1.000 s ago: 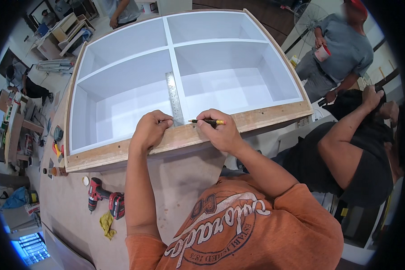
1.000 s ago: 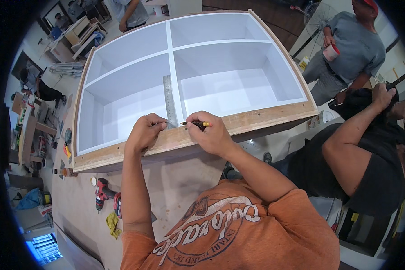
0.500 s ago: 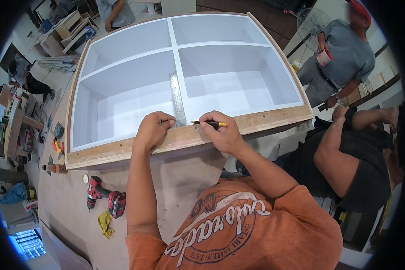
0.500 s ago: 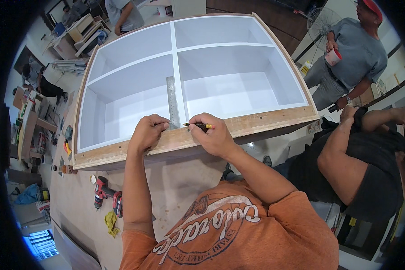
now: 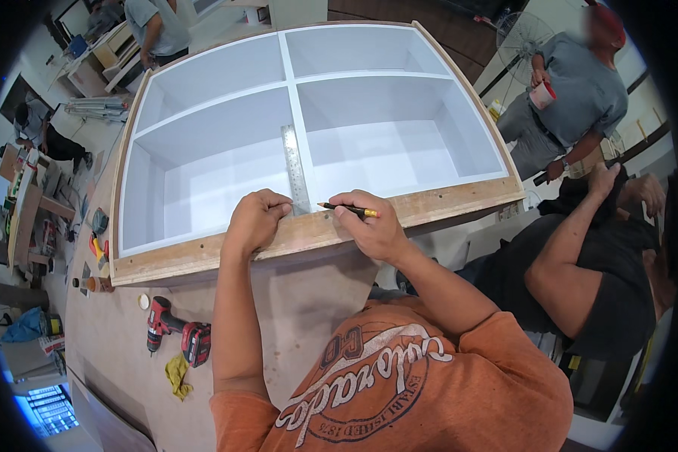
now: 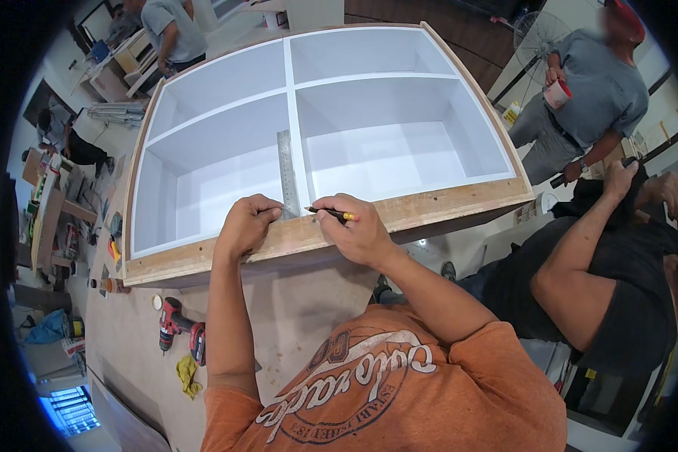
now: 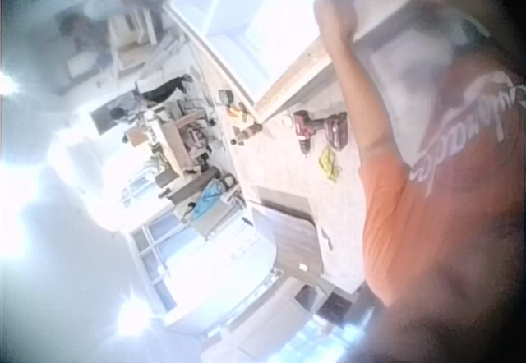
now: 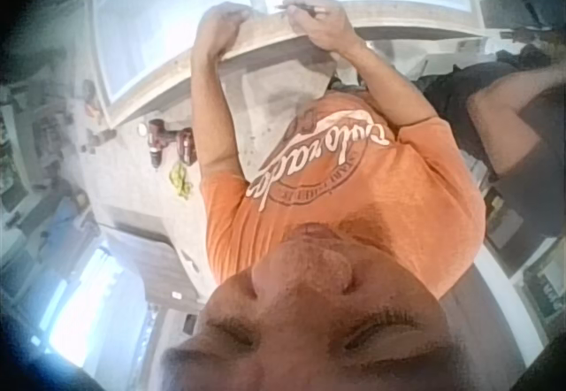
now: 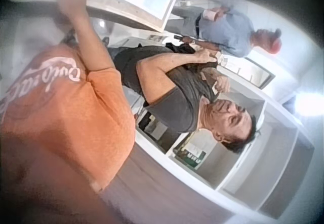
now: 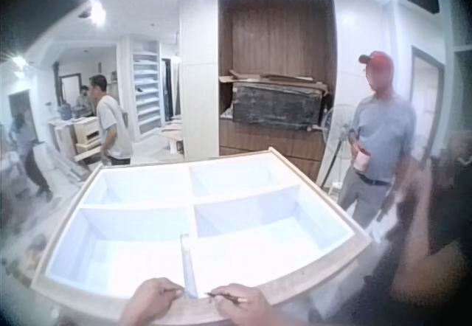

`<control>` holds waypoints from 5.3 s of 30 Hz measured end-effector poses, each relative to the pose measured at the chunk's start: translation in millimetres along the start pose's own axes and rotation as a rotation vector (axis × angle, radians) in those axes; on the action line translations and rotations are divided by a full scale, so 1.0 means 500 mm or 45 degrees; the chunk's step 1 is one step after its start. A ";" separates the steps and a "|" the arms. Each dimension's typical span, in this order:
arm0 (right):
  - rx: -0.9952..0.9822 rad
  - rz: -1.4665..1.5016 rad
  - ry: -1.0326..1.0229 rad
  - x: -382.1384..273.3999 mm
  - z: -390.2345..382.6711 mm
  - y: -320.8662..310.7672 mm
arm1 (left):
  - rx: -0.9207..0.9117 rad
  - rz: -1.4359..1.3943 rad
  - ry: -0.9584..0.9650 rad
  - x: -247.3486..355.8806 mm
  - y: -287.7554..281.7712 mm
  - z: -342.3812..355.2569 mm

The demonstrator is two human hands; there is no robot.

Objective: The person uses a metal ruler and a pencil to measure and mark multiple points along the front edge of a white cabinet. They reposition the ruler several times to ensure alignment and make precise marks on the wood.

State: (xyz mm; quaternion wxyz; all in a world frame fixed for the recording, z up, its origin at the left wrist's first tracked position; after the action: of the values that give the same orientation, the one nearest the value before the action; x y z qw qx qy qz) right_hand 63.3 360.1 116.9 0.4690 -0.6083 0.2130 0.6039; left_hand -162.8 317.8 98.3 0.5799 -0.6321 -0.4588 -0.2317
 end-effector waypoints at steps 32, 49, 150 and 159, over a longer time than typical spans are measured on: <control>-0.116 -0.187 0.017 -0.020 0.026 0.023 | 0.010 0.096 0.028 0.018 -0.006 -0.003; -0.138 -0.207 -0.366 -0.013 0.047 0.021 | 0.038 0.206 0.170 0.021 -0.009 0.004; -0.428 -0.220 -0.203 0.005 0.122 0.028 | -0.169 0.044 0.250 0.023 -0.015 0.033; 0.042 -0.054 -0.065 0.025 0.081 -0.025 | -0.072 -0.003 0.239 0.022 -0.019 0.023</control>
State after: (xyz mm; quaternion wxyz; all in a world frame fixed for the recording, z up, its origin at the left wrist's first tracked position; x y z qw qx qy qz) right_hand 54.1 403.3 116.1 0.4970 -0.5892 0.1980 0.6056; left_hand -168.2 331.2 109.8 0.6019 -0.6233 -0.3965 -0.3034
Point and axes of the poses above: each hand's wrist, its own z-axis towards the middle knuckle, its own y-axis out of the palm, x = y × z, the point moved 4 cm from there along z, towards the middle knuckle, and after that the axes turned 5 degrees about -z, right-handed, at the moved point
